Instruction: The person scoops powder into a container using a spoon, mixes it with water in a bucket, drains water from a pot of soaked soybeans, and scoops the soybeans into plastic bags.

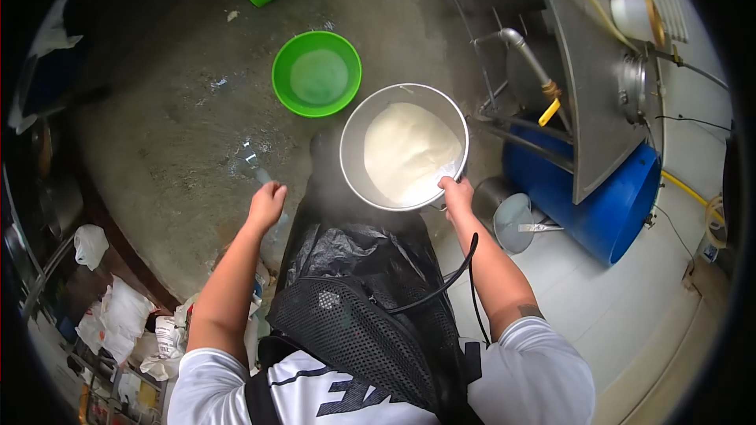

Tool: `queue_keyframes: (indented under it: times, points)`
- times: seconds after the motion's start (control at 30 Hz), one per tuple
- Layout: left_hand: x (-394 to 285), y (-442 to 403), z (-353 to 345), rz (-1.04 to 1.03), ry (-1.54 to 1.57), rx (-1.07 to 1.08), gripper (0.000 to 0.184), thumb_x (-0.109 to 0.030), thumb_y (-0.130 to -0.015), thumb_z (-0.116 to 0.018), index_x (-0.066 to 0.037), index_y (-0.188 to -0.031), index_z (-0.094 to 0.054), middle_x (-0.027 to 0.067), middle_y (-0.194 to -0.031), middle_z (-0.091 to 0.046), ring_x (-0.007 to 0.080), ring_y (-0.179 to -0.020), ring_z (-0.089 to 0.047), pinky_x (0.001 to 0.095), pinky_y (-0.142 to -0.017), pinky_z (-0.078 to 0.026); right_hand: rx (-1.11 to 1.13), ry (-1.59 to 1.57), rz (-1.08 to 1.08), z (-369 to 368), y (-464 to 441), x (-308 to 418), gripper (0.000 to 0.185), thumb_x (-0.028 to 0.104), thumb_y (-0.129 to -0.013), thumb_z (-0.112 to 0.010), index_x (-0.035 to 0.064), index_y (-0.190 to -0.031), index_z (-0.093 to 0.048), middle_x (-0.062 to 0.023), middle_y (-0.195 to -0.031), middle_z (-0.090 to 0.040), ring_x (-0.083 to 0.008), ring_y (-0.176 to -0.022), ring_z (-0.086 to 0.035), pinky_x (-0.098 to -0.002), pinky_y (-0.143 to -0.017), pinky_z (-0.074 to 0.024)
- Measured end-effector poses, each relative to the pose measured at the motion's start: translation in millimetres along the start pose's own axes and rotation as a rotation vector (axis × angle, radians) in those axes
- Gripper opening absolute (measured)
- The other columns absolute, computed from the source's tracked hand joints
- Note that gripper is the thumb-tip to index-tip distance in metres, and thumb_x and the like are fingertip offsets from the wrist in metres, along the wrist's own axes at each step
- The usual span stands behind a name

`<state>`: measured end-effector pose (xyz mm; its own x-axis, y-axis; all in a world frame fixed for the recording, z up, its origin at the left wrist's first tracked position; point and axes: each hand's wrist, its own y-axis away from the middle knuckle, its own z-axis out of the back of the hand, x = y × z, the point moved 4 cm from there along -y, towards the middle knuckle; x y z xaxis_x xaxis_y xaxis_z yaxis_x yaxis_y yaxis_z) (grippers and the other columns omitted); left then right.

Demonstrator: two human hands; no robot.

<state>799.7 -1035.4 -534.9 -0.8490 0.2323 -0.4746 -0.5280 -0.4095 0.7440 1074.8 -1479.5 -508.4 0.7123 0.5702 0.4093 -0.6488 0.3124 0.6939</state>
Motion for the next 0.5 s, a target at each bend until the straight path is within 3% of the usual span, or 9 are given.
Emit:
queue_keyframes:
  times: [0.2, 0.27, 0.3, 0.33, 0.37, 0.4, 0.47, 0.5]
  points:
    - [19, 119, 42, 0.09, 0.152, -0.077, 0.043, -0.033, -0.101, -0.062, 0.004, -0.122, -0.068, 0.0253, -0.115, -0.073, 0.037, -0.112, -0.071, 0.0426, -0.097, -0.054, 0.014, 0.07, 0.111, 1, 31, 87, 0.077, 0.024, -0.065, -0.075, -0.0106, -0.131, -0.06, -0.0327, -0.136, -0.055, -0.0429, -0.123, -0.058, -0.0471, -0.102, -0.0483]
    - [32, 136, 43, -0.003, 0.191, -0.188, 0.039, -0.025, -0.103, -0.062, 0.006, -0.125, -0.065, 0.019, -0.107, -0.074, 0.0231, -0.094, -0.074, 0.0359, -0.081, -0.059, -0.135, 0.175, 0.16, -7, 39, 111, 0.069, 0.025, -0.066, -0.076, -0.0096, -0.124, -0.064, -0.0259, -0.12, -0.068, -0.0348, -0.108, -0.067, -0.041, -0.091, -0.0523]
    - [25, 144, 48, -0.002, 0.207, -0.205, 0.039, -0.025, -0.103, -0.062, 0.006, -0.125, -0.065, 0.019, -0.107, -0.074, 0.0231, -0.094, -0.074, 0.0359, -0.081, -0.059, -0.173, 0.204, 0.177, -9, 55, 132, 0.074, 0.03, -0.065, -0.078, -0.0088, -0.126, -0.064, -0.0279, -0.126, -0.065, -0.0369, -0.109, -0.066, -0.0432, -0.088, -0.0544]
    - [12, 158, 57, 0.025, 0.221, -0.197, 0.04, -0.028, -0.102, -0.062, 0.005, -0.124, -0.066, 0.0219, -0.112, -0.073, 0.0295, -0.103, -0.072, 0.039, -0.09, -0.056, -0.167, 0.21, 0.196, -9, 69, 153, 0.074, 0.03, -0.065, -0.078, -0.0088, -0.126, -0.064, -0.0279, -0.126, -0.065, -0.0369, -0.109, -0.066, -0.0432, -0.088, -0.0544]
    - [-1, 170, 66, 0.052, 0.234, -0.186, 0.041, -0.03, -0.102, -0.062, 0.004, -0.123, -0.067, 0.0249, -0.117, -0.073, 0.0359, -0.112, -0.071, 0.0421, -0.098, -0.054, -0.086, 0.214, 0.171, -13, 82, 171, 0.078, 0.031, -0.065, -0.079, -0.0092, -0.129, -0.062, -0.031, -0.133, -0.059, -0.04, -0.118, -0.062, -0.0446, -0.096, -0.0518]
    - [-9, 179, 74, 0.053, 0.247, -0.2, 0.041, -0.03, -0.102, -0.062, 0.004, -0.123, -0.067, 0.0249, -0.117, -0.073, 0.0359, -0.112, -0.071, 0.0421, -0.098, -0.054, -0.005, 0.218, 0.147, -20, 88, 185, 0.082, 0.032, -0.065, -0.08, -0.0096, -0.132, -0.059, -0.0341, -0.14, -0.052, -0.0432, -0.126, -0.057, -0.046, -0.104, -0.0492]
    - [-22, 195, 85, 0.02, 0.243, -0.233, 0.039, -0.027, -0.102, -0.062, 0.004, -0.124, -0.066, 0.0248, -0.117, -0.073, 0.0355, -0.111, -0.071, 0.0412, -0.097, -0.054, -0.033, 0.255, 0.185, -36, 71, 193, 0.082, 0.035, -0.065, -0.081, -0.01, -0.13, -0.06, -0.0332, -0.136, -0.055, -0.0416, -0.123, -0.06, -0.046, -0.104, -0.0497]
    - [-27, 200, 89, 0.024, 0.255, -0.247, 0.039, -0.027, -0.102, -0.062, 0.004, -0.124, -0.066, 0.0248, -0.117, -0.073, 0.0355, -0.111, -0.071, 0.0412, -0.097, -0.054, -0.068, 0.31, 0.227, -42, 73, 206, 0.082, 0.038, -0.065, -0.082, -0.0105, -0.128, -0.062, -0.0302, -0.129, -0.061, -0.0378, -0.109, -0.065, -0.0447, -0.086, -0.053]
